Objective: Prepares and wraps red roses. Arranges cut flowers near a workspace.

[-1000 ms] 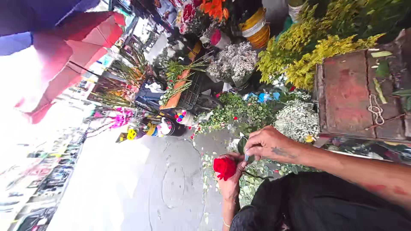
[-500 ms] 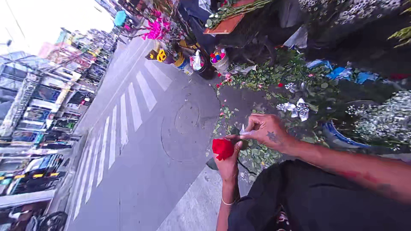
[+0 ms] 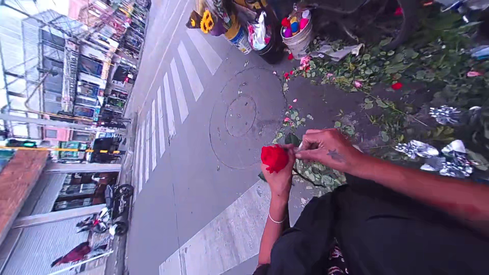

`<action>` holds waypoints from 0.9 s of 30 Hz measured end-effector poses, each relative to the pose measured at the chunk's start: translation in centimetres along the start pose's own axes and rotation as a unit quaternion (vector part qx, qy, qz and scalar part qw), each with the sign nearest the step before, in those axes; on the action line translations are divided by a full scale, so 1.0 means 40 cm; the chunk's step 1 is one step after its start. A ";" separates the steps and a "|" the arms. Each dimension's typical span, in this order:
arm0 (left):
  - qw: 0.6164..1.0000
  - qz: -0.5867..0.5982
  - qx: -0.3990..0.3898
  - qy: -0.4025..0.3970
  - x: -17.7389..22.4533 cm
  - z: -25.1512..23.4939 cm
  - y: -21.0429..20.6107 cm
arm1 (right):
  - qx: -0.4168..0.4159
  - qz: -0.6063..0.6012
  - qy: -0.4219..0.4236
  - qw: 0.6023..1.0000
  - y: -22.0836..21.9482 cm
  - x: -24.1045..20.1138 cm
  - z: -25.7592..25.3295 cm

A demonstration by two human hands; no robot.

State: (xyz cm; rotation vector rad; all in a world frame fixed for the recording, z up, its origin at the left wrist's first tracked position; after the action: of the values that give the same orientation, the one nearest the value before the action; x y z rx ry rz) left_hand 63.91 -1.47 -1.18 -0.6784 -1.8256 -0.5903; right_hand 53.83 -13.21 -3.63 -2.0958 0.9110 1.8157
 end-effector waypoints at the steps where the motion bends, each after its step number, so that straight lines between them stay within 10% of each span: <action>1: 1.000 -0.005 -0.008 0.007 -0.018 -0.059 -0.019 | -0.004 -0.039 -0.036 0.999 0.023 0.028 -0.047; 12: 0.997 -0.063 -0.045 0.015 -0.136 -0.576 -0.215 | 0.087 -0.073 -0.137 0.984 0.290 0.162 -0.495; 27: 0.995 0.042 -0.081 0.027 -0.406 -1.214 -0.286 | 0.140 0.208 0.118 0.961 0.440 0.216 -1.073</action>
State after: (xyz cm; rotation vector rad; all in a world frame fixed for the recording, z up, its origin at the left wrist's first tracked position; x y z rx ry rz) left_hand 92.81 -45.27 -1.54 -0.8355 -1.7034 -0.7004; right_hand 78.90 -52.89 1.16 -2.0764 1.6718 1.4985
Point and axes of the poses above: each hand's wrist, its own z-axis away from the middle knuckle, its own y-axis out of the back of the hand, x = y × z, the point moved 9 cm from there along -z, towards the middle knuckle, and after that the axes turned 9 degrees about z, right-handed, at the moved point
